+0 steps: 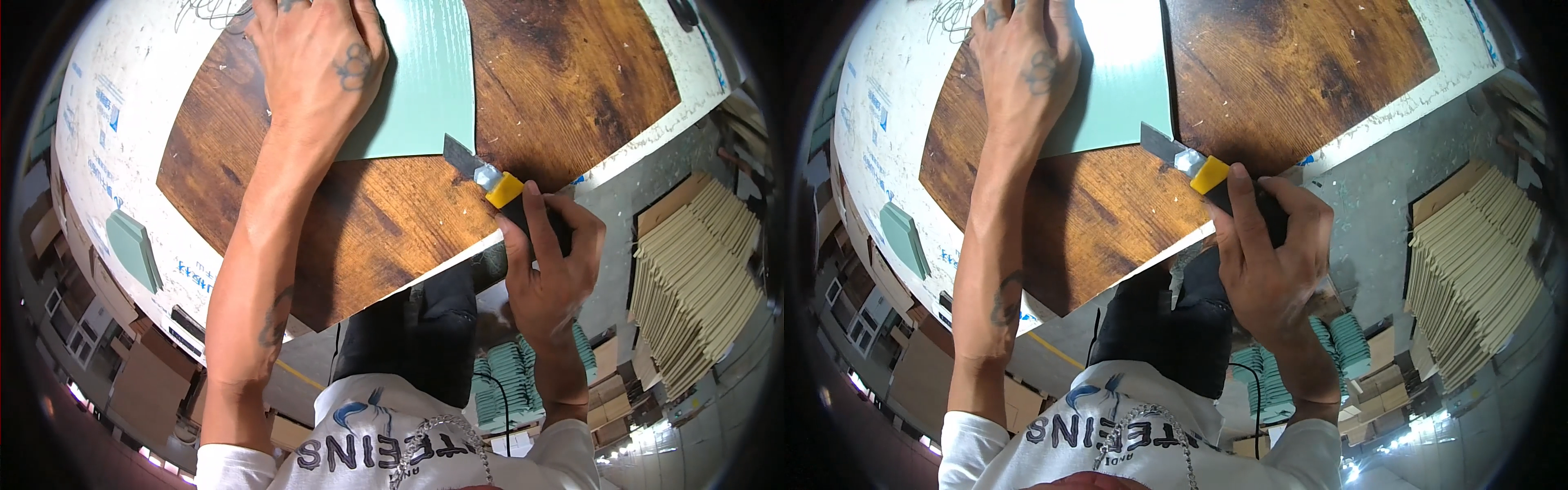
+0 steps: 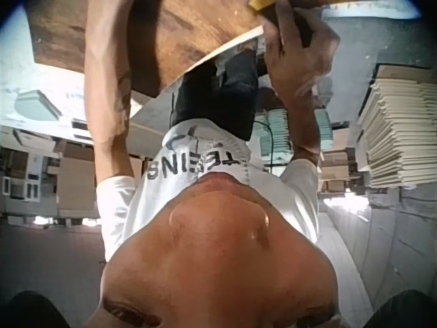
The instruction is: Trimming the edges of green foam pieces using a yellow utility knife on a wooden cutting board.
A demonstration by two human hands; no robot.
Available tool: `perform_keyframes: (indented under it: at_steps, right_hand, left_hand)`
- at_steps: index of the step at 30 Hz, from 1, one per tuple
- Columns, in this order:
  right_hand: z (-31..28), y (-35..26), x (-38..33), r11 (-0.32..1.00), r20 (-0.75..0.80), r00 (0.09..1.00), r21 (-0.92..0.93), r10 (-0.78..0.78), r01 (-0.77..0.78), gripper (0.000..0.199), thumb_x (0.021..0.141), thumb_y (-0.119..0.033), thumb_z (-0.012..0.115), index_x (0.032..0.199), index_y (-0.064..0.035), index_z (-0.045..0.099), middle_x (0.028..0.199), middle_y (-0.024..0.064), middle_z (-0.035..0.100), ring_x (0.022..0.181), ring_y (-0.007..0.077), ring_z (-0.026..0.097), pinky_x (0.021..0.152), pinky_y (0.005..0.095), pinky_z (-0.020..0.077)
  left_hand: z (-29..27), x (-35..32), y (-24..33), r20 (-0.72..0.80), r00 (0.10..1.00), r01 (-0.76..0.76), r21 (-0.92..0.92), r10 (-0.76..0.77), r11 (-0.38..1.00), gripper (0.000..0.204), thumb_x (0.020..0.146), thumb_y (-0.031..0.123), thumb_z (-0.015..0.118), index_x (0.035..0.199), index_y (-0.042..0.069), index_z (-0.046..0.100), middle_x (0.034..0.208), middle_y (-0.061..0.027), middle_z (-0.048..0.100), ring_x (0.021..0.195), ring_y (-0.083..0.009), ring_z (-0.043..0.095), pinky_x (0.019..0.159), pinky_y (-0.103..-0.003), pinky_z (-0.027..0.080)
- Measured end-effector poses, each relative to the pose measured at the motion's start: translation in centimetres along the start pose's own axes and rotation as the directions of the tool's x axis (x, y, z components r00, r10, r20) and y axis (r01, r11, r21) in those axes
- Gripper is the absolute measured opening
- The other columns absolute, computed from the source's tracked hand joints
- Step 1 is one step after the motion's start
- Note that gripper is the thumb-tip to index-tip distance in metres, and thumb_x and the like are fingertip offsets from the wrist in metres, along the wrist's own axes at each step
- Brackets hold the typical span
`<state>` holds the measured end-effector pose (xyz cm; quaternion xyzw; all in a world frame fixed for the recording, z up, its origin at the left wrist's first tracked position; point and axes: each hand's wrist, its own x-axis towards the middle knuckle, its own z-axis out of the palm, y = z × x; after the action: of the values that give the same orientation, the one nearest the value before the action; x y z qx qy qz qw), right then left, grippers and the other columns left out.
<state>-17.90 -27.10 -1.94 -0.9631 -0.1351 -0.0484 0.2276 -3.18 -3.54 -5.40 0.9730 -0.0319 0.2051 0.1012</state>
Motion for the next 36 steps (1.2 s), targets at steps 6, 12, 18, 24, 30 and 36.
perform_keyframes:
  at_steps: [6, 12, 18, 24, 30, 36]
  right_hand:
    - [0.7, 0.5, 0.8, 0.998, -0.043, 0.997, -0.011, -0.068, 0.068, 0.045, 0.088, -0.023, 0.079, 0.131, -0.0105, 0.071, 0.108, 0.0125, 0.059, 0.095, 0.0273, 0.055, 0.071, 0.0380, 0.0520]
    - [1.2, 1.0, 2.7, 0.995, -0.041, 0.994, -0.033, -0.097, 0.096, 0.045, 0.086, -0.023, 0.079, 0.130, -0.0118, 0.072, 0.106, 0.0120, 0.058, 0.095, 0.0283, 0.055, 0.066, 0.0374, 0.0527]
    - [1.0, 0.9, 4.4, 0.999, -0.031, 0.999, 0.007, -0.044, 0.044, 0.042, 0.083, -0.012, 0.082, 0.124, -0.0118, 0.075, 0.105, 0.0093, 0.060, 0.093, 0.0252, 0.057, 0.069, 0.0368, 0.0518]
    - [1.1, 1.0, 6.3, 0.999, -0.014, 1.000, 0.038, -0.016, 0.016, 0.040, 0.084, -0.014, 0.082, 0.124, -0.0131, 0.075, 0.105, 0.0058, 0.061, 0.092, 0.0227, 0.059, 0.070, 0.0359, 0.0529]
    - [2.2, 3.2, 11.1, 0.988, -0.097, 0.983, -0.002, -0.155, 0.155, 0.041, 0.086, -0.017, 0.082, 0.125, -0.0141, 0.075, 0.101, 0.0049, 0.064, 0.090, 0.0205, 0.061, 0.073, 0.0335, 0.0541]
    - [2.2, 3.6, 15.0, 0.974, -0.110, 0.968, -0.033, -0.227, 0.225, 0.030, 0.089, -0.017, 0.077, 0.118, -0.0119, 0.078, 0.102, 0.0086, 0.069, 0.089, 0.0209, 0.065, 0.073, 0.0331, 0.0557]
  left_hand:
    - [0.5, 0.0, -0.2, 0.012, 1.000, 0.013, -0.005, -0.013, 1.000, 0.039, 0.098, 0.010, 0.055, 0.133, -0.005, 0.055, 0.127, -0.0273, 0.055, 0.119, -0.0411, 0.052, 0.102, -0.051, 0.042]
    - [0.3, 0.0, -0.3, 0.026, 1.000, 0.018, -0.029, -0.017, 0.999, 0.038, 0.097, 0.008, 0.056, 0.132, -0.006, 0.057, 0.128, -0.0272, 0.054, 0.120, -0.0409, 0.051, 0.104, -0.050, 0.041]
    - [0.1, 0.1, -0.3, 0.053, 0.998, 0.023, -0.024, -0.022, 0.999, 0.039, 0.097, 0.007, 0.057, 0.133, -0.006, 0.056, 0.129, -0.0274, 0.053, 0.121, -0.0409, 0.051, 0.104, -0.051, 0.041]
    - [-0.3, 0.1, -0.2, 0.086, 0.996, 0.030, -0.006, -0.029, 1.000, 0.040, 0.096, 0.006, 0.058, 0.134, -0.005, 0.054, 0.130, -0.0272, 0.052, 0.120, -0.0415, 0.050, 0.103, -0.052, 0.040]
    - [-0.3, 0.2, 0.0, 0.079, 0.997, 0.027, -0.014, -0.026, 1.000, 0.041, 0.095, 0.004, 0.059, 0.135, -0.003, 0.053, 0.129, -0.0270, 0.051, 0.120, -0.0434, 0.049, 0.103, -0.054, 0.040]
    - [-0.1, 0.2, -0.7, 0.032, 0.998, -0.060, -0.079, 0.063, 0.995, 0.042, 0.094, 0.005, 0.059, 0.135, -0.003, 0.053, 0.130, -0.0261, 0.051, 0.120, -0.0418, 0.050, 0.104, -0.054, 0.041]
